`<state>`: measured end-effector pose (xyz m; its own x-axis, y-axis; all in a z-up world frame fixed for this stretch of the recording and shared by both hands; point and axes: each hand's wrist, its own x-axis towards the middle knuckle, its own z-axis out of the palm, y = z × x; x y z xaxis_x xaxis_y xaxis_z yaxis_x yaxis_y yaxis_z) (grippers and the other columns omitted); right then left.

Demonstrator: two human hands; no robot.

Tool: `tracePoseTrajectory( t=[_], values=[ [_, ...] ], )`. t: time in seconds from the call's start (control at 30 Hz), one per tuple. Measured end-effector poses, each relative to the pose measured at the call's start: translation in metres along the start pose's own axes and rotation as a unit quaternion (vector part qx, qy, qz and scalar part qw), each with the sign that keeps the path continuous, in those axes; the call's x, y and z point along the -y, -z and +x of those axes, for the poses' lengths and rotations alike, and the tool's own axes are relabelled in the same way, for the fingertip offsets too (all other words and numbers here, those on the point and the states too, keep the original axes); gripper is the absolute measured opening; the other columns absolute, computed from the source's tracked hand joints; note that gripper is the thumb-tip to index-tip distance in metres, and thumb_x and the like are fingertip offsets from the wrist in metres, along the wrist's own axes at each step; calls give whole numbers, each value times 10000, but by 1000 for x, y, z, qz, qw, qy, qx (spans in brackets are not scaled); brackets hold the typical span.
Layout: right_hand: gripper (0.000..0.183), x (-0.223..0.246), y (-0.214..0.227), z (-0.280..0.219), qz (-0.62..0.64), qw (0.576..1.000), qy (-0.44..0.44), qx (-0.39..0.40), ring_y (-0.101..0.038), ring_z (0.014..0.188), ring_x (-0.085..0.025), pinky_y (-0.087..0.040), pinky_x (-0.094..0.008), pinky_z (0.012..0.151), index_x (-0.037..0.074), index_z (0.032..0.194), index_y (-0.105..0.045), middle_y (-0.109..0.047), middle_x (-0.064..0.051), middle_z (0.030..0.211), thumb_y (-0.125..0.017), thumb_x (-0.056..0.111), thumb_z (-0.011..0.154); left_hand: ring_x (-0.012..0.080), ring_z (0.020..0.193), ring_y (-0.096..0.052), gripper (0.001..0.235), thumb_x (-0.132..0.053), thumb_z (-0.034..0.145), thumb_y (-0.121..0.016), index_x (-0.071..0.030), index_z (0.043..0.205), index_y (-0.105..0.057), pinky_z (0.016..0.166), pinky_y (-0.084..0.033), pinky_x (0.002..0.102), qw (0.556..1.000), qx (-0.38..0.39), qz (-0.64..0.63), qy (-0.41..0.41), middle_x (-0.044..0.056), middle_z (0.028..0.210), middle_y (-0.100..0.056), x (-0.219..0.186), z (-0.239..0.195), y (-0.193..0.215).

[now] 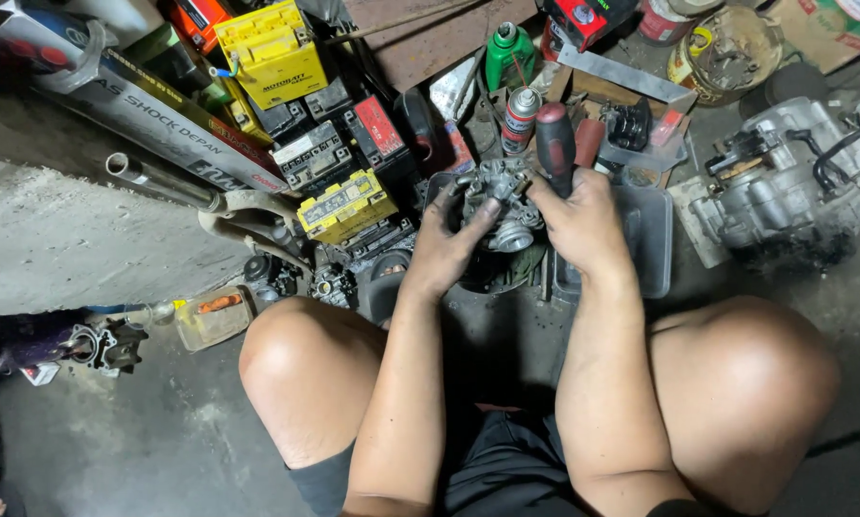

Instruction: Disassembling a motorcycle carburetor and cleaning the internal jets using a screwdriver and a cleaning tool.

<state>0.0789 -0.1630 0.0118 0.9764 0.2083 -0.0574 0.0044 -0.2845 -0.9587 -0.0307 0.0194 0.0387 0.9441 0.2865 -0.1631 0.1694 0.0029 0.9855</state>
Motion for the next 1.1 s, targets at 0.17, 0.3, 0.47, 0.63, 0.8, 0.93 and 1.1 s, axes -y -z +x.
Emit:
tracePoseTrajectory(
  t=[0.17,0.3,0.47,0.63,0.8,0.93,1.1],
  values=[
    [172,63,-11,-20,132,990,-51,1,-384,457,-25,-296,-187,393,99,858,-661,-448,51,594,-659,170,1014,311,1220,-635,554,-282,874,-821,-25,1326,-630,1072,-497,492,992,-53,-86,-81,219,1228,-695,2,10,-23],
    [202,77,-1,-25,242,966,-89,27,-357,515,47,-297,-109,453,114,1101,-504,-382,119,701,-580,299,1075,318,1163,-634,501,-273,910,-766,15,1293,-618,1031,-516,500,976,-161,-132,-58,248,1195,-680,-7,9,-26],
    [160,52,8,-18,205,976,-68,30,-503,667,-60,-413,-177,547,65,1228,-484,-489,0,846,-433,167,1116,349,1211,-598,544,-334,956,-737,44,1311,-573,1051,-487,530,952,-251,-161,-64,291,1244,-637,26,17,-16],
    [265,43,6,-19,98,991,-51,77,-679,759,-155,-490,-204,585,-3,1325,-477,-647,-103,907,-463,149,1108,448,1310,-540,784,-444,944,-736,113,1421,-459,1094,-441,596,942,-266,-203,-28,372,1362,-534,39,25,-9],
    [384,29,2,-17,-7,988,-97,117,-717,844,-243,-553,-326,666,-83,1352,-517,-717,-197,961,-599,149,1057,471,1296,-555,824,-417,908,-787,116,1434,-443,1029,-517,587,945,-253,-207,1,370,1358,-551,58,26,-2],
    [464,-1,26,-3,-179,969,-143,91,-739,1038,-330,-575,-481,816,-17,1360,-565,-752,-211,1048,-661,302,1038,537,1326,-496,801,-331,931,-738,196,1425,-393,1077,-473,589,958,-215,-184,-41,456,1382,-485,14,20,-13],
    [491,-86,54,24,-374,910,-175,32,-715,1084,-343,-589,-496,848,87,1240,-709,-765,-155,1036,-798,419,889,403,1150,-667,720,-339,887,-777,112,1383,-515,820,-635,469,961,-201,-189,-19,317,1245,-649,9,26,-23]
  ],
)
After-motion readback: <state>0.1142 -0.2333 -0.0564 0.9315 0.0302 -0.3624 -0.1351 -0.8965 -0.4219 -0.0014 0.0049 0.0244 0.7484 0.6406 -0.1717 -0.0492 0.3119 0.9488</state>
